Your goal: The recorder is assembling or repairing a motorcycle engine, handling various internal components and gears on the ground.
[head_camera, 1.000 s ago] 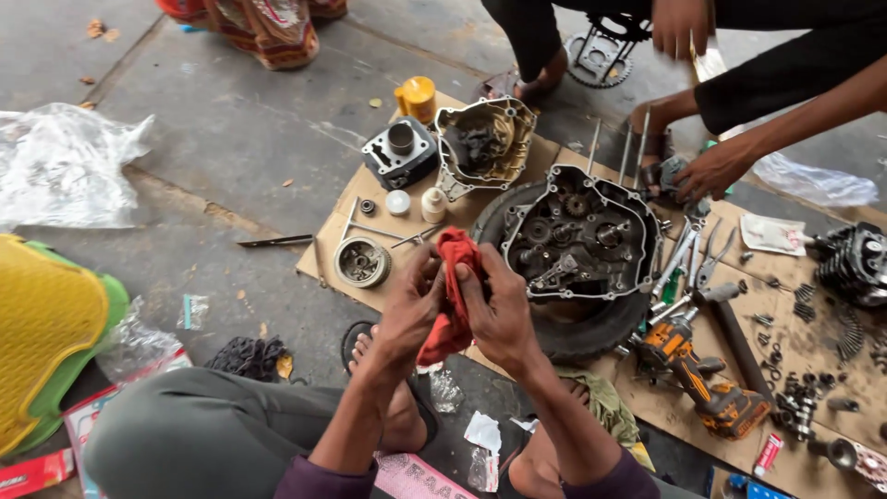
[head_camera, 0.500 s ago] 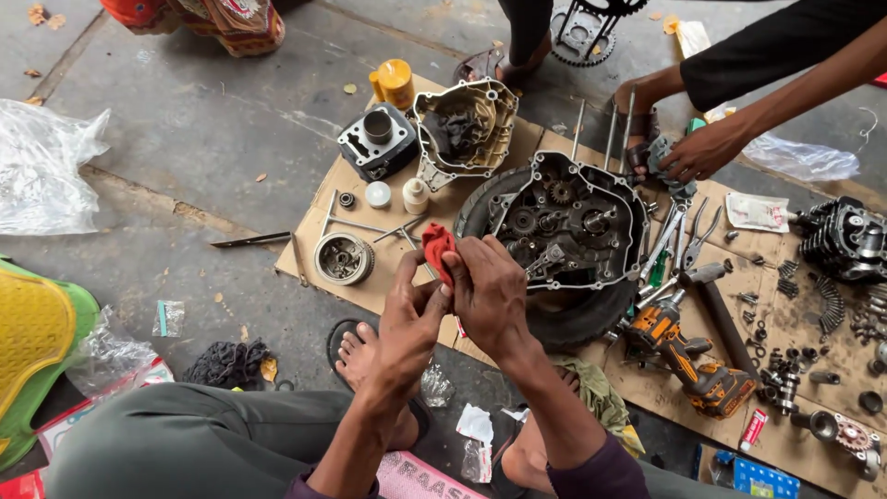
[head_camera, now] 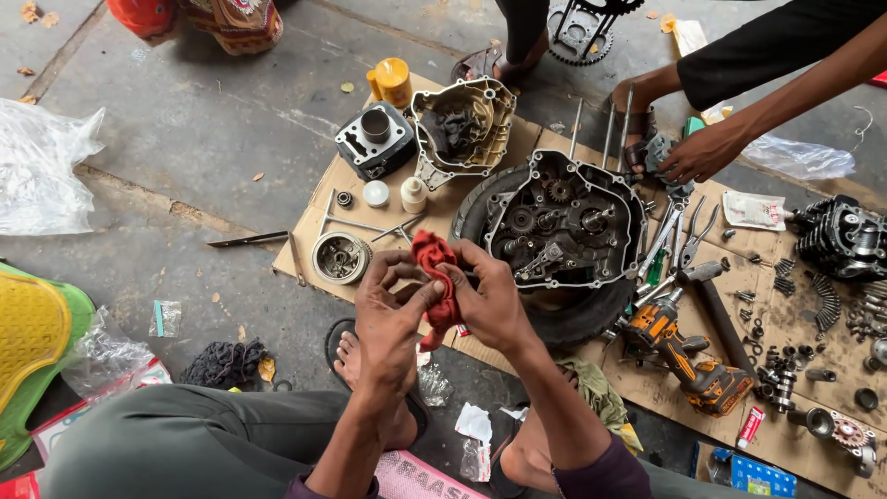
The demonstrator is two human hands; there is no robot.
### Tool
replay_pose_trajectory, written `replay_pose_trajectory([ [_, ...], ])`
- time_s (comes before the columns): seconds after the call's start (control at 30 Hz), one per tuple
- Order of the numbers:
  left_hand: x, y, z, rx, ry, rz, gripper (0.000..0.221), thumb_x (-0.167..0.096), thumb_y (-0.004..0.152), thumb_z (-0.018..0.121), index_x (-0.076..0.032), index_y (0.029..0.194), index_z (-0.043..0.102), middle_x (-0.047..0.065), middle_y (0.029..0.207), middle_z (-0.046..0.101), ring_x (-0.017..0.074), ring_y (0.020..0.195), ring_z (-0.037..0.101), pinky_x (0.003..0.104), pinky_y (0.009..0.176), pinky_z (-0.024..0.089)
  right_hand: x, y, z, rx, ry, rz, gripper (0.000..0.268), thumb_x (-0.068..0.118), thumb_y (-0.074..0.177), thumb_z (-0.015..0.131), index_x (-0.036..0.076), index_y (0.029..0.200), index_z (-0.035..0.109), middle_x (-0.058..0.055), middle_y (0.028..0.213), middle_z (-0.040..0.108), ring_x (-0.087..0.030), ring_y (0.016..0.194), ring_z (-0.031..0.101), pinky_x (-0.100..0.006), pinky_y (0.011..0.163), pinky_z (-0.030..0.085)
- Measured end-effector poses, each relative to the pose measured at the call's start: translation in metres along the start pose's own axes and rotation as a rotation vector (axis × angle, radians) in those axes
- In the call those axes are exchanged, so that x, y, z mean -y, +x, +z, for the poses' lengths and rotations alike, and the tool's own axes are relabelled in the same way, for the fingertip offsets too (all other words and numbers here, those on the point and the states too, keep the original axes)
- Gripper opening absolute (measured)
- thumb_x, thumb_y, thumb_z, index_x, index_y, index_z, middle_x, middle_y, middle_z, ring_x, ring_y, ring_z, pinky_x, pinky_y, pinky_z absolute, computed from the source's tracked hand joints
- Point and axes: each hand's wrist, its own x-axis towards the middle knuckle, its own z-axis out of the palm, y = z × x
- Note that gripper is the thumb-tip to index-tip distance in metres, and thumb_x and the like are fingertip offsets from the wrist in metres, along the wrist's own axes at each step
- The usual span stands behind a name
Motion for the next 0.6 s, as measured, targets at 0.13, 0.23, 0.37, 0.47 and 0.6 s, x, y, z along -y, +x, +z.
replay_pose_trajectory([
  [0.13, 0.005, 0.004, -0.013, 0.009, 0.012, 0.006, 0.026, 0.005, 0.090, 0.069, 0.003, 0.116, 0.067, 0.008, 0.100, 0.072, 0.0082, 0.088, 0.070, 0.021, 0.078, 0.058, -0.005, 0.001, -0.005, 0.196, 0.440, 0.199, 0.023, 0.002, 0.099, 0.060, 0.001, 0.122, 0.062, -0.004, 0.108, 0.071, -0.007, 0.097, 0.067, -0.024, 0.087, 0.058],
  [0.23, 0.019, 0.004, -0.024, -0.030, 0.136, 0.032, 0.016, 0.005, 0.100, 0.069, 0.008, 0.115, 0.074, 0.015, 0.096, 0.073, 0.0114, 0.082, 0.065, 0.024, 0.072, 0.052, -0.002, -0.001, -0.001, 0.216, 0.498, 0.197, 0.028, 0.001, 0.097, 0.064, 0.001, 0.125, 0.060, -0.003, 0.107, 0.068, -0.006, 0.097, 0.064, -0.023, 0.087, 0.055],
  [0.37, -0.006, 0.000, -0.005, 0.019, 0.217, 0.199, 0.015, 0.006, 0.100, 0.065, 0.006, 0.114, 0.071, 0.011, 0.105, 0.071, 0.0101, 0.092, 0.069, 0.023, 0.082, 0.056, -0.019, -0.003, 0.004, 0.146, 0.446, 0.127, 0.024, 0.003, 0.099, 0.060, 0.001, 0.122, 0.060, -0.001, 0.102, 0.065, -0.005, 0.092, 0.062, -0.023, 0.083, 0.054],
  [0.47, -0.002, 0.002, -0.005, 0.046, 0.114, -0.046, 0.033, 0.002, 0.091, 0.065, -0.004, 0.124, 0.065, 0.008, 0.098, 0.073, 0.0079, 0.083, 0.069, 0.023, 0.074, 0.058, -0.012, -0.003, 0.002, 0.105, 0.417, 0.069, 0.013, 0.006, 0.102, 0.059, 0.001, 0.115, 0.059, 0.001, 0.097, 0.064, -0.004, 0.087, 0.060, -0.022, 0.078, 0.053],
  [0.6, 0.010, 0.004, -0.014, 0.049, 0.052, -0.003, 0.025, -0.001, 0.091, 0.071, 0.003, 0.116, 0.070, 0.006, 0.100, 0.074, 0.0080, 0.088, 0.069, 0.023, 0.080, 0.056, -0.005, -0.002, 0.001, 0.080, 0.283, -0.002, 0.007, 0.005, 0.104, 0.062, 0.000, 0.103, 0.057, -0.001, 0.087, 0.061, -0.005, 0.078, 0.056, -0.023, 0.067, 0.049],
])
